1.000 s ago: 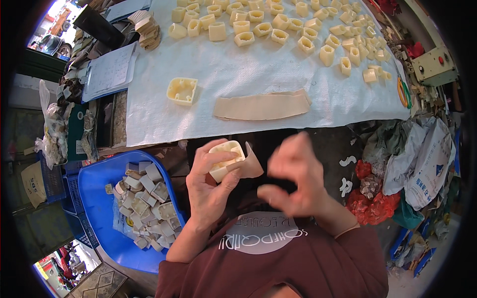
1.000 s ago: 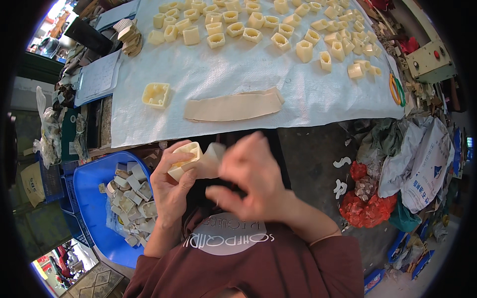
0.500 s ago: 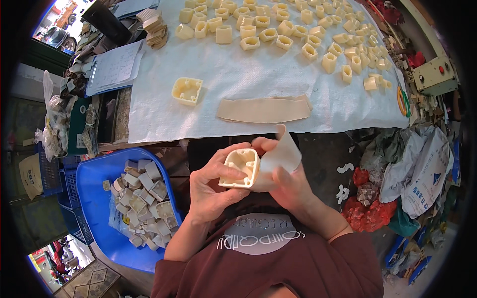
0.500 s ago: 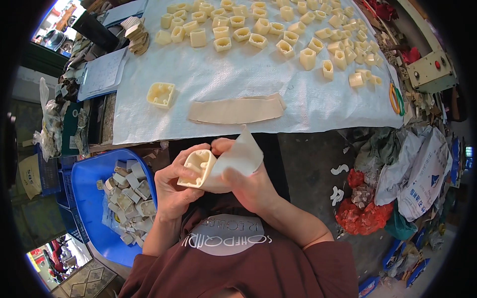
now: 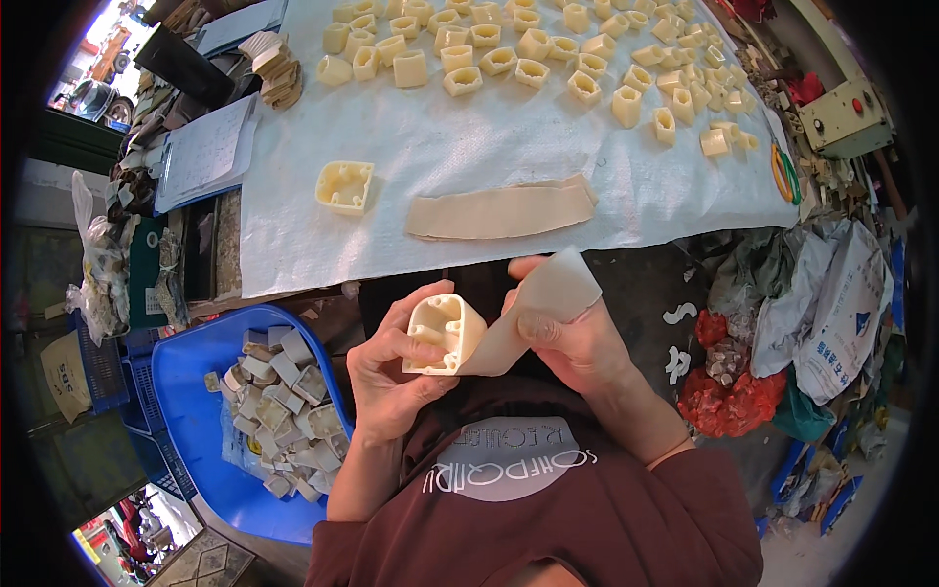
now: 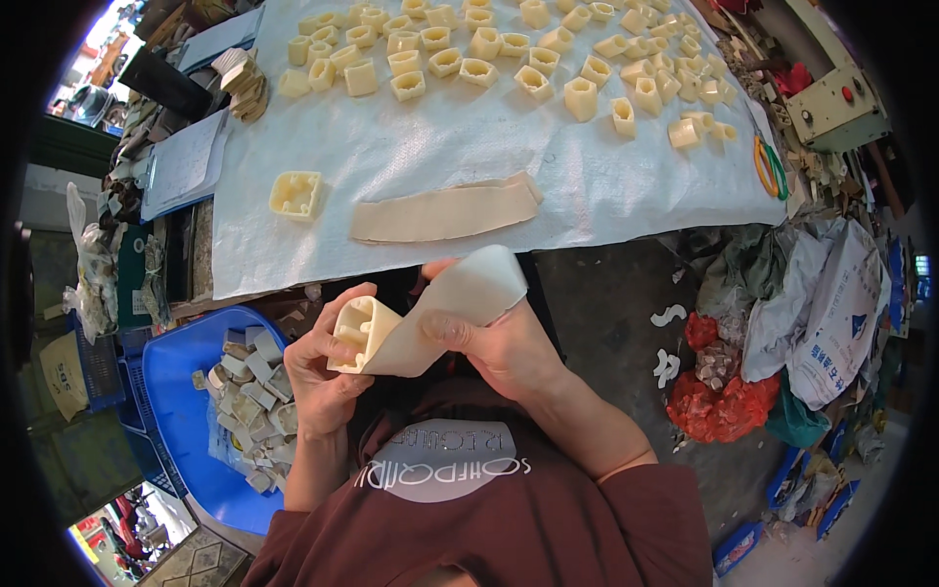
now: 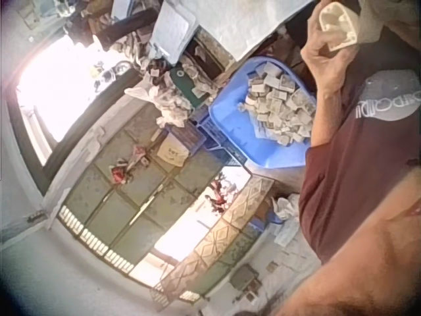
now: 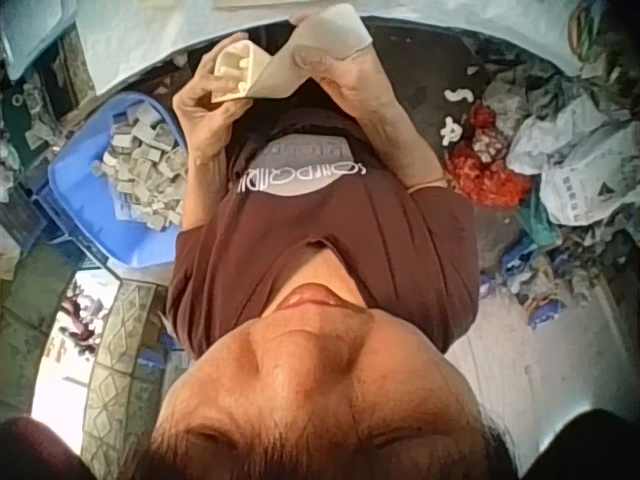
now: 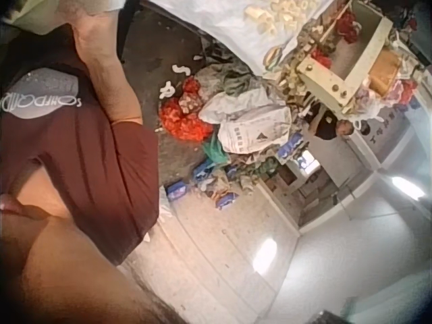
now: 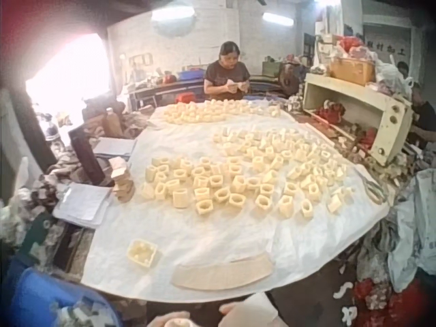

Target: The person repeatedly picks up a small plastic mold and a flat plastic sheet, inserts the sheet into the mold, presses it to form a shape, and then removes the formed piece. They place the finished pieces on a table and the molds into a blue bin.

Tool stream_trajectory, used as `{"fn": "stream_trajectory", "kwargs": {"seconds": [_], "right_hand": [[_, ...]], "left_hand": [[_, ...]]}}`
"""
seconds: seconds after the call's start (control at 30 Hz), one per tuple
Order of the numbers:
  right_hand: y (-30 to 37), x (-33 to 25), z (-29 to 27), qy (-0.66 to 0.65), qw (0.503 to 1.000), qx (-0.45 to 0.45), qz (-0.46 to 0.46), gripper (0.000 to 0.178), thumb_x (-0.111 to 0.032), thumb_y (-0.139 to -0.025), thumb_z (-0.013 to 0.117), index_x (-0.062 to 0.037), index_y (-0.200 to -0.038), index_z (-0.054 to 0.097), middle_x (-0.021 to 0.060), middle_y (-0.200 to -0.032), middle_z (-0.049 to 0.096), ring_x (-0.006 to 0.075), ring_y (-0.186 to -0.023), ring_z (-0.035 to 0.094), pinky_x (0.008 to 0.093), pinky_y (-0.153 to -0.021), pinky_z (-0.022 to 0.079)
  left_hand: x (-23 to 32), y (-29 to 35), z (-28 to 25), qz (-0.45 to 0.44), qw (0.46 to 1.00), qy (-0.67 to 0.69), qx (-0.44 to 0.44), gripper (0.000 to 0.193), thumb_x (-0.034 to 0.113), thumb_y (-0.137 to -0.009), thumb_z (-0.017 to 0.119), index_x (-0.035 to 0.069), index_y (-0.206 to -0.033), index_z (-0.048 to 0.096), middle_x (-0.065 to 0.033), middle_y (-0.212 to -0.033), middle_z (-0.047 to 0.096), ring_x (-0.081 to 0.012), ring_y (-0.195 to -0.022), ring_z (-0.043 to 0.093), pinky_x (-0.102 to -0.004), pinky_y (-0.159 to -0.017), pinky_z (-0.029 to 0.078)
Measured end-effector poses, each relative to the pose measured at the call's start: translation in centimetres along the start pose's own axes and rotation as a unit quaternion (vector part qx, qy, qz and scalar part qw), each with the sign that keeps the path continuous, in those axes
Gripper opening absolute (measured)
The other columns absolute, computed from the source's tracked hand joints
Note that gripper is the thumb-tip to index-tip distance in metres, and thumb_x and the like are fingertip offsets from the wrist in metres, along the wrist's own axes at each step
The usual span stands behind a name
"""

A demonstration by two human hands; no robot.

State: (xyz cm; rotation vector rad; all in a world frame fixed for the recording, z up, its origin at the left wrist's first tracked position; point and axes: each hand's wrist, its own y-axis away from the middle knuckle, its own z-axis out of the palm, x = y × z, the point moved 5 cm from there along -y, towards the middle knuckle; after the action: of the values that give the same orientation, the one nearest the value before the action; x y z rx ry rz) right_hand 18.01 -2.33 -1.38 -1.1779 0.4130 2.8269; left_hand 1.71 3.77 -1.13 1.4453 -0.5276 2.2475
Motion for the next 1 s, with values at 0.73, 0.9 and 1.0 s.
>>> {"fn": "stream_trajectory", "kwargs": {"seconds": [0.73, 0.9, 1.0], "right_hand": [[-1.0, 1.4, -0.5, 0.053, 0.998, -0.024, 0.004, 0.023, -0.018, -0.085, 0.063, -0.0064, -0.102, 0.054, 0.0005, -0.090, 0.056, 0.0097, -0.083, 0.053, 0.0252, -0.069, 0.046], [-1.3, 1.6, -0.4, 0.021, 0.998, -0.059, 0.008, 0.022, -0.019, -0.086, 0.062, -0.0059, -0.102, 0.055, 0.0009, -0.091, 0.057, 0.0095, -0.082, 0.054, 0.0248, -0.067, 0.045], [-1.0, 0.9, 0.2, 0.000, 0.997, -0.059, 0.054, 0.023, -0.019, -0.087, 0.061, -0.0053, -0.104, 0.056, 0.0020, -0.093, 0.060, 0.0095, -0.082, 0.055, 0.0241, -0.068, 0.045]], "left_hand": [[0.0, 0.0, 1.5, -0.006, 0.993, -0.009, -0.116, 0.024, 0.019, -0.061, 0.083, 0.008, -0.069, 0.063, -0.0292, -0.127, 0.044, -0.0324, -0.116, 0.048, -0.0402, -0.094, 0.038], [-0.1, -0.6, 2.5, 0.024, 0.992, -0.054, -0.115, 0.028, 0.028, -0.063, 0.081, 0.007, -0.070, 0.064, -0.0283, -0.129, 0.044, -0.0334, -0.125, 0.035, -0.0428, -0.104, 0.020], [0.1, -0.8, 3.2, 0.003, 0.992, -0.051, -0.120, 0.031, 0.028, -0.061, 0.081, 0.008, -0.070, 0.059, -0.0286, -0.133, 0.038, -0.0333, -0.133, 0.023, -0.0424, -0.106, 0.015]]}}
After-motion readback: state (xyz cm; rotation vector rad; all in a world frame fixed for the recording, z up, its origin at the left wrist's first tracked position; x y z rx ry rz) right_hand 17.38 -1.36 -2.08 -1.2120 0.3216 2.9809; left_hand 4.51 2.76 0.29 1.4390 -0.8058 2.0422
